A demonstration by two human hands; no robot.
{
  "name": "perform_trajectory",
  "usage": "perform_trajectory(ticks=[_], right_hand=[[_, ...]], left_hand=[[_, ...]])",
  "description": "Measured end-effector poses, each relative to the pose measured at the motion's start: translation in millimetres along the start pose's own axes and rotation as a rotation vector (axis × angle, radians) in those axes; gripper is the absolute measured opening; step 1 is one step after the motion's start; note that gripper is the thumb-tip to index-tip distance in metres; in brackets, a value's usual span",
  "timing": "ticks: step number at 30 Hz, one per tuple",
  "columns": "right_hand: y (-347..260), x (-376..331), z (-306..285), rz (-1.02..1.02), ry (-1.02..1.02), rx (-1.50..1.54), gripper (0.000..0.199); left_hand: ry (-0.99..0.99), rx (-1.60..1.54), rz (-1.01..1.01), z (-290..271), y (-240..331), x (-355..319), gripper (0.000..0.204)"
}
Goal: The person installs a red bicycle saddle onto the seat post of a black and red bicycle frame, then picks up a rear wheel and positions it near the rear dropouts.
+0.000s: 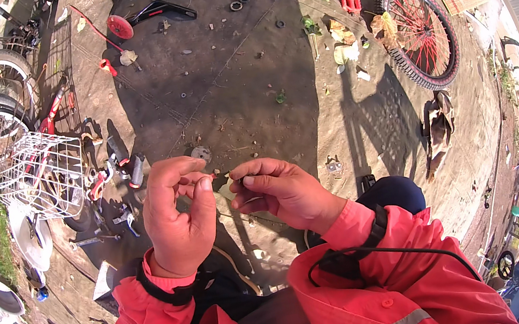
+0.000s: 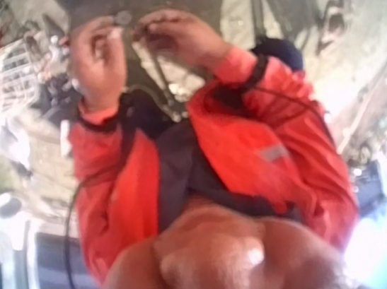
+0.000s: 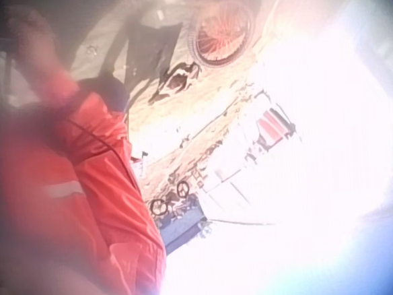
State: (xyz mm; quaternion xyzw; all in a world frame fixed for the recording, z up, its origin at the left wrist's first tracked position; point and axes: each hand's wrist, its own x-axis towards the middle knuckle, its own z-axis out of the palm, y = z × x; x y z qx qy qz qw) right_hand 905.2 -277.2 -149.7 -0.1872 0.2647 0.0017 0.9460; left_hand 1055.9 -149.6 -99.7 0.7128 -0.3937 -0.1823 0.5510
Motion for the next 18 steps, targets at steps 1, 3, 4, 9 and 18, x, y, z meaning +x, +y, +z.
perform_trajectory(ticks=[1, 3, 4, 9, 18], right_hand=[[0.2, 0.2, -0.5, 0.005, -0.017, -0.003, 0.023], [0.8, 1.4, -0.5, 0.015, -0.055, -0.009, 0.024], [1.1, 1.7, 0.1, 0.021, -0.046, -0.012, 0.024], [1.6, 1.9, 2.3, 0.047, -0.034, -0.024, 0.025], [5.3, 4.3, 3.6, 0.038, -0.03, -0.069, 0.023]], left_hand=[[0.001, -0.012, -0.003, -0.1, 0.0, 0.0, 0.025], [0.002, 0.018, 0.012, -0.3, -0.2, -0.6, 0.025], [0.006, 0.004, 0.005, -0.8, -0.3, -0.9, 0.025], [-0.008, 0.001, -0.006, -2.4, -0.5, -3.9, 0.026], [-0.045, -0.01, -0.041, -2.2, 0.4, -7.6, 0.027]])
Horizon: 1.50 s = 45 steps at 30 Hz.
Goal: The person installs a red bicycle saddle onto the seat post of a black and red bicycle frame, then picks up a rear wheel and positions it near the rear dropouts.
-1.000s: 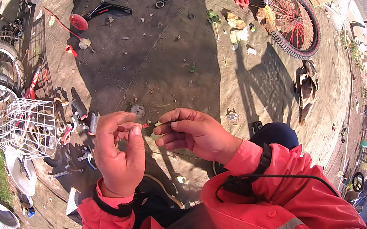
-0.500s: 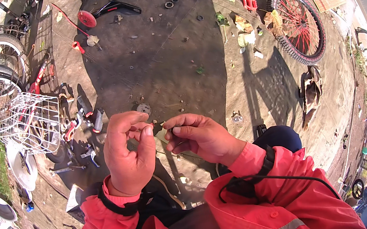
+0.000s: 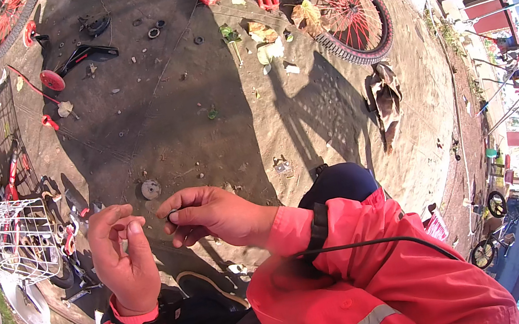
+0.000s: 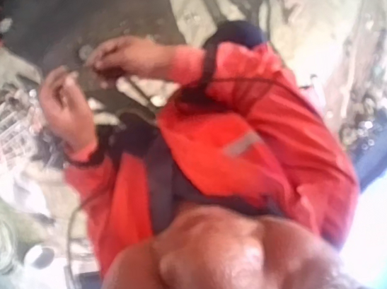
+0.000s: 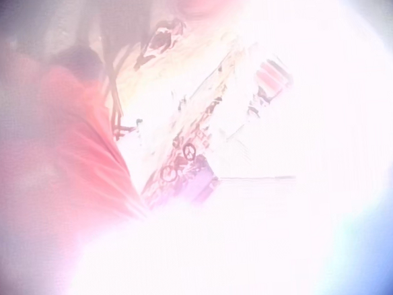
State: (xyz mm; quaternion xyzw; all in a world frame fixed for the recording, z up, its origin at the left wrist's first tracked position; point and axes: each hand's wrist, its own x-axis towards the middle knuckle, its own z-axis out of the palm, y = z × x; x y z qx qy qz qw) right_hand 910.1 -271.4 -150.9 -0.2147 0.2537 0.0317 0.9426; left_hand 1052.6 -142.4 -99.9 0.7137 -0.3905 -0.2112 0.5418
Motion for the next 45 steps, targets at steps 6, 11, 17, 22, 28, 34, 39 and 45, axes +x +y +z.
perform_trajectory(ticks=[6, 11, 17, 22, 28, 34, 39, 45], right_hand=[[1.3, 1.5, 0.6, -0.016, 0.011, -0.004, 0.022], [1.6, 2.2, 0.4, -0.017, 0.011, -0.023, 0.021], [1.7, 2.5, 0.4, -0.012, 0.01, -0.018, 0.02], [1.4, 3.0, 0.7, -0.013, 0.005, -0.012, 0.02], [0.6, 2.9, 1.5, -0.011, 0.0, -0.002, 0.02], [0.7, 3.8, 1.8, -0.009, 0.002, -0.002, 0.021], [-0.4, 3.0, 3.5, -0.009, -0.001, -0.01, 0.021], [-3.2, -0.9, 14.6, -0.042, -0.032, -0.013, 0.022]], left_hand=[[-0.01, 0.027, -0.027, 0.7, -0.3, -2.0, 0.029], [-0.003, 0.005, -0.032, 1.2, -0.2, -2.5, 0.03], [-0.001, 0.007, -0.06, 2.0, 1.8, -2.9, 0.029], [-0.016, 0.02, -0.083, 2.1, 4.1, -2.4, 0.028], [-0.02, 0.03, -0.084, 1.8, 3.0, -1.7, 0.028], [-0.014, 0.028, -0.108, 1.1, 2.1, -2.5, 0.028], [-0.019, 0.039, -0.089, 0.8, 1.8, -1.6, 0.027], [-0.009, 0.017, -0.104, 1.7, 2.7, -1.6, 0.027]])
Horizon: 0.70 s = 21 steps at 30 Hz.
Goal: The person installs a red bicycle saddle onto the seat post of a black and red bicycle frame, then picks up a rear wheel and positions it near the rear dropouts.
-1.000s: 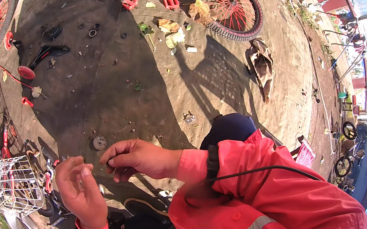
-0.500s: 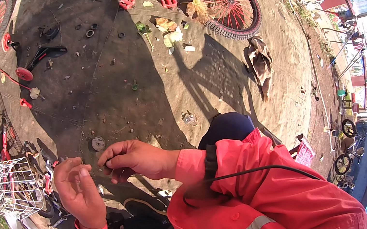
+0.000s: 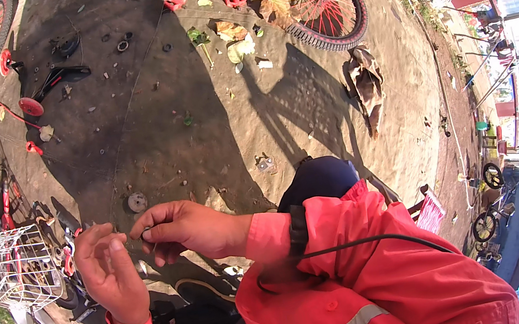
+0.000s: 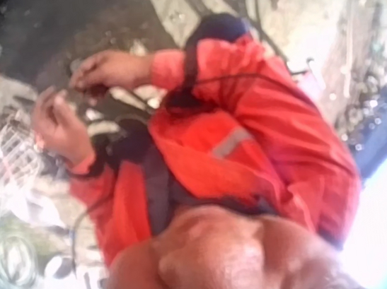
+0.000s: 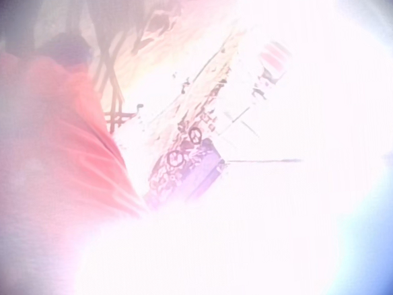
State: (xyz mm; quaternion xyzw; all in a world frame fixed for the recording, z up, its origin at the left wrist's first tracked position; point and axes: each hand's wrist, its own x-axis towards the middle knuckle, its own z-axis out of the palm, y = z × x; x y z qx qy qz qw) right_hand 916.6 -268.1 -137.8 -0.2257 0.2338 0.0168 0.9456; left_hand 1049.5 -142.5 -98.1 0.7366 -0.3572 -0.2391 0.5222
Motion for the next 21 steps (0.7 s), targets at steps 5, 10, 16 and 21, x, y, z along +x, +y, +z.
perform_trajectory(ticks=[5, 10, 16, 21], right_hand=[[1.2, -15.6, 18.7, -0.043, 0.007, 0.061, 0.023], [11.6, -40.4, 45.1, -0.021, 0.07, 0.131, 0.025], [18.9, -70.9, 57.5, 0.056, 0.19, 0.146, 0.026], [-11.9, -136.8, 72.1, 0.052, 0.3, 0.14, 0.024]], left_hand=[[0.003, -0.024, -0.032, 1.9, 9.2, -0.2, 0.024], [0.106, -0.082, -0.285, -0.4, 10.1, -2.7, 0.03], [0.179, -0.115, -0.748, 14.8, -9.7, -30.5, 0.032], [-0.006, -0.045, -0.868, 14.1, 41.8, -83.1, 0.027]])
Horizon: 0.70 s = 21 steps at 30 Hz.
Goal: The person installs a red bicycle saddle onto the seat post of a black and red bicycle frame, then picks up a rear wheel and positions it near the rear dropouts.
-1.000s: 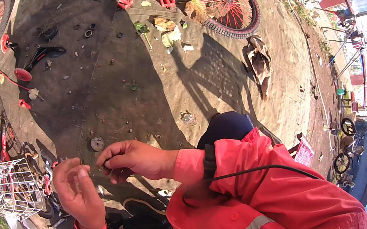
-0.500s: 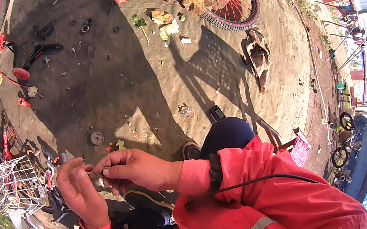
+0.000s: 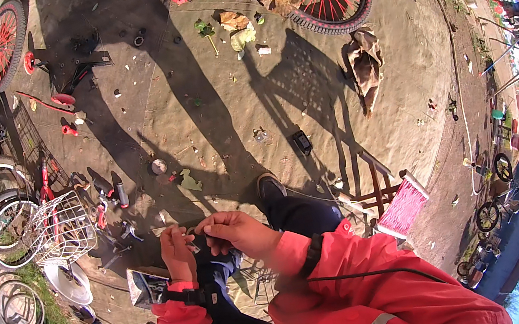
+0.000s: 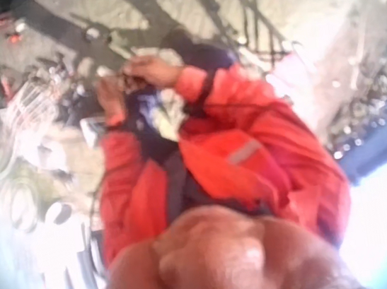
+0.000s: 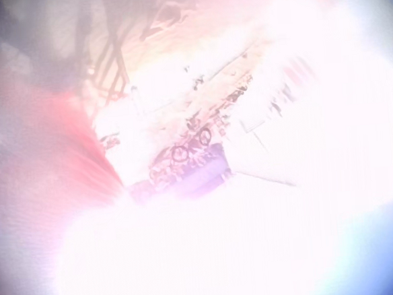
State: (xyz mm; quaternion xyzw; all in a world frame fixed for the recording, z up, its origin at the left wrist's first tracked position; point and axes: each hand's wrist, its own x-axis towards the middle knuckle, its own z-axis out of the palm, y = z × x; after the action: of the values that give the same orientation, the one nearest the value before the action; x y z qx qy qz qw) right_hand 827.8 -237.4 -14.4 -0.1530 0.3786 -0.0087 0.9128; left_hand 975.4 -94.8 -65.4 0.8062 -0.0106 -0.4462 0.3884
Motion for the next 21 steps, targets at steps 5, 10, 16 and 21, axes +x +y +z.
perform_trajectory(ticks=[5, 10, 16, 21], right_hand=[[-58.4, -92.9, 8.9, -0.088, 0.01, 0.046, 0.024], [-124.9, -180.3, 9.8, -0.154, -0.001, 0.001, 0.021], [-201.2, -243.2, -0.2, -0.152, -0.044, 0.06, 0.02], [-259.9, -247.4, -2.4, -0.139, 0.004, 0.048, 0.025]], left_hand=[[-0.123, 0.139, 0.001, 1.5, 56.4, -90.7, 0.024], [-0.165, 0.233, -0.009, 18.7, 134.4, -156.5, 0.025], [-0.246, 0.181, 0.029, 68.6, 197.5, -187.6, 0.024], [-0.362, 0.182, 0.078, 106.0, 241.8, -175.7, 0.029]])
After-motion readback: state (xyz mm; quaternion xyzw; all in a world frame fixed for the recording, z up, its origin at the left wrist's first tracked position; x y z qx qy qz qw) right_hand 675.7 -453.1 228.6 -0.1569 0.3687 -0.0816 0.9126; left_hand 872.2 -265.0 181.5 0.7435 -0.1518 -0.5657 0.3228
